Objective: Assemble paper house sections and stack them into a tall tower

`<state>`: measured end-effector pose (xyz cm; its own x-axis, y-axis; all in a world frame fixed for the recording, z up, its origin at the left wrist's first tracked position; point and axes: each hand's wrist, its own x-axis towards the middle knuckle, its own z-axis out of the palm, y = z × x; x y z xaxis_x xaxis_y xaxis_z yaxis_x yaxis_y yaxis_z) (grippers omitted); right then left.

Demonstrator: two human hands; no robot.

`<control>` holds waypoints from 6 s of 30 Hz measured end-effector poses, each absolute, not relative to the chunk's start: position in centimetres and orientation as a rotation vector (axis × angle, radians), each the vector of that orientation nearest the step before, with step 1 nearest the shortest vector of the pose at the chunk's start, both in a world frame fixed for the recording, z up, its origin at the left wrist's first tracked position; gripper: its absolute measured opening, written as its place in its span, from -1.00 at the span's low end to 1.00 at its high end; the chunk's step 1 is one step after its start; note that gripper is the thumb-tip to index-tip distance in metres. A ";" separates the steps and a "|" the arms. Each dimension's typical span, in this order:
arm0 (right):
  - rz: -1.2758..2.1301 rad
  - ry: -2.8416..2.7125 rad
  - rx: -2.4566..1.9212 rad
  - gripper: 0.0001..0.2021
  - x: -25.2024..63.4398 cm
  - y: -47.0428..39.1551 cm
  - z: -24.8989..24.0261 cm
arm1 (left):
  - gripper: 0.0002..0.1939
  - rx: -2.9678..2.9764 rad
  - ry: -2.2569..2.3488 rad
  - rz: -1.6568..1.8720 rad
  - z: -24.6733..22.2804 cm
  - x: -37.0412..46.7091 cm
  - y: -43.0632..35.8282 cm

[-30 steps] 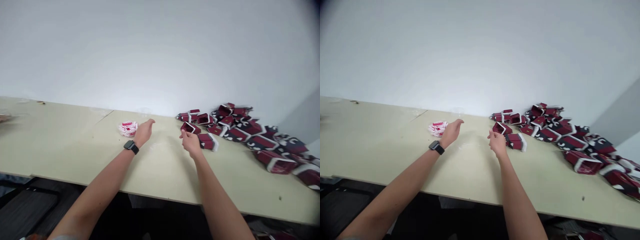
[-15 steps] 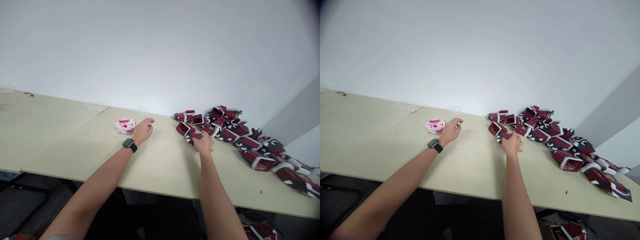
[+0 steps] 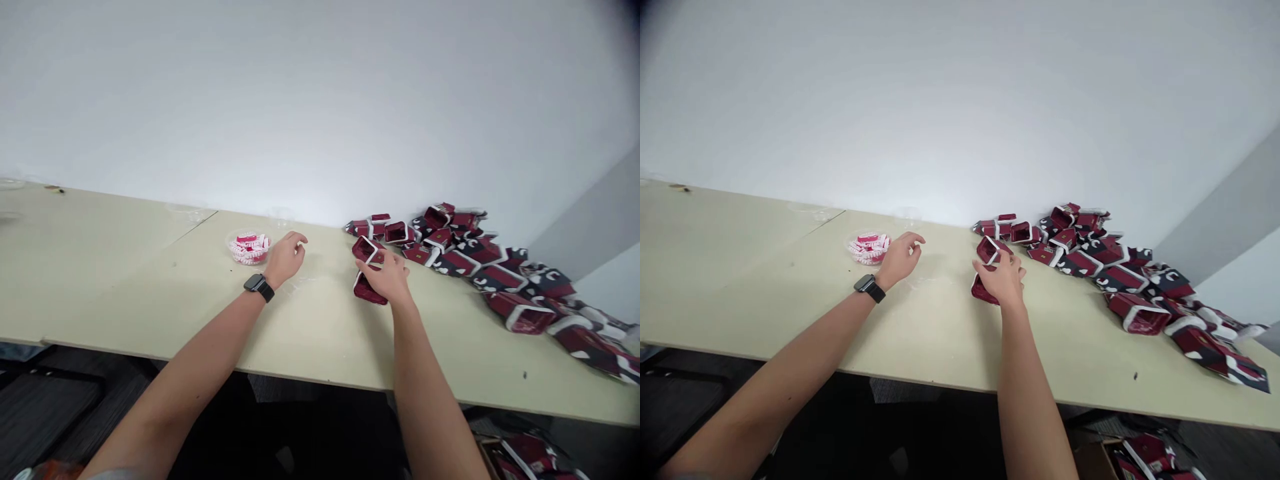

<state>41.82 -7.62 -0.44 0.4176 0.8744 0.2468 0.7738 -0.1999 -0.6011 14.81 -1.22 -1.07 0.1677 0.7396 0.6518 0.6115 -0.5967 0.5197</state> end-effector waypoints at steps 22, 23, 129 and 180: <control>1.413 -0.651 -0.869 -0.65 36.1 -8.3 1.7 | -0.36 1.502 0.539 1.094 -1.0 17.6 -3.2; 1.438 -0.672 -0.858 -0.66 36.0 -8.4 1.6 | -0.38 1.418 0.495 1.086 -0.9 17.7 -3.2; 0.428 -1.357 -1.077 -0.43 34.5 -6.9 -1.2 | -0.65 1.330 0.885 1.004 1.2 17.1 -4.4; 0.956 -1.520 -0.812 -0.52 36.9 -8.4 0.5 | -0.46 1.750 0.676 0.966 1.5 16.6 -4.4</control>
<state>36.93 -8.45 0.49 -0.1536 0.8884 0.4327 -0.0055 0.4371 -0.8994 16.59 -4.43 1.49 0.5272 0.7950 0.3001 0.0091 -0.3584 0.9335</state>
